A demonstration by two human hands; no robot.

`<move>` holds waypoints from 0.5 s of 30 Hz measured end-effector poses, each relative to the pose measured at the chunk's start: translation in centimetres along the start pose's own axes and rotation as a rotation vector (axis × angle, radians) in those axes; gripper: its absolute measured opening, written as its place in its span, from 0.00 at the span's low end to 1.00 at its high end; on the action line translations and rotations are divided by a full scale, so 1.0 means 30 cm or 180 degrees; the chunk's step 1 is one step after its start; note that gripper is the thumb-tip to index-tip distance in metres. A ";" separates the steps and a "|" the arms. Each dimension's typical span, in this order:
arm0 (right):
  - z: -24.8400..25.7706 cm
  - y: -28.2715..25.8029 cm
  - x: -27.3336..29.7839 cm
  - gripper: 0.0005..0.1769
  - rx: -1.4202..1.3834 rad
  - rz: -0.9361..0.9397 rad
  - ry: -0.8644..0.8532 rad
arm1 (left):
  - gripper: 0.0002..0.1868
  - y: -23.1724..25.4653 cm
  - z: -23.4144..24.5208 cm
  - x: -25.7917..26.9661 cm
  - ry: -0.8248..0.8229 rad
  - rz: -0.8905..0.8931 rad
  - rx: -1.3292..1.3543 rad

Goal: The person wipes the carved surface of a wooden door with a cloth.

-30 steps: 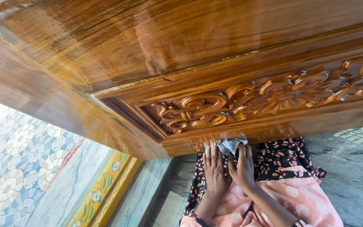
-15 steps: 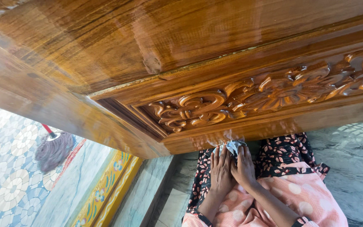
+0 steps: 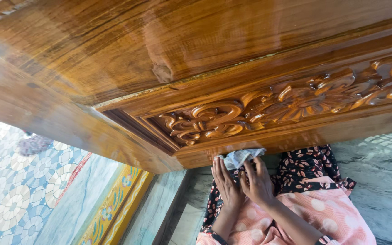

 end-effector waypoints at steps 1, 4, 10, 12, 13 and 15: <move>-0.005 0.003 0.001 0.28 -0.0003 -0.0006 0.0002 | 0.42 0.000 0.002 -0.002 0.0047 0.0019 -0.0023; -0.019 0.017 -0.005 0.27 -0.0041 0.0027 0.0174 | 0.42 0.003 0.020 -0.012 0.0139 0.0041 -0.0088; 0.031 0.165 -0.083 0.30 -0.0221 -0.0263 0.1089 | 0.41 0.013 0.032 -0.025 0.0081 0.0020 -0.0087; 0.082 0.218 -0.112 0.35 -0.0349 -0.0372 0.1432 | 0.41 0.009 0.029 -0.024 0.0015 0.0048 -0.0113; 0.110 0.245 -0.132 0.35 -0.0294 -0.0395 0.1603 | 0.41 0.007 0.028 -0.022 0.0010 0.0034 -0.0117; 0.157 0.291 -0.165 0.36 -0.0381 -0.0539 0.1850 | 0.41 0.002 0.027 -0.017 0.0013 0.0017 -0.0133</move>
Point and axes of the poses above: each hand's wrist, its own x-axis away from the middle knuckle, its own z-axis out of the back of the hand, y = z × x, the point moved 3 cm from there along -x, towards the middle knuckle, and after that the axes turned 10 degrees about -z, right-handed, at the moved point
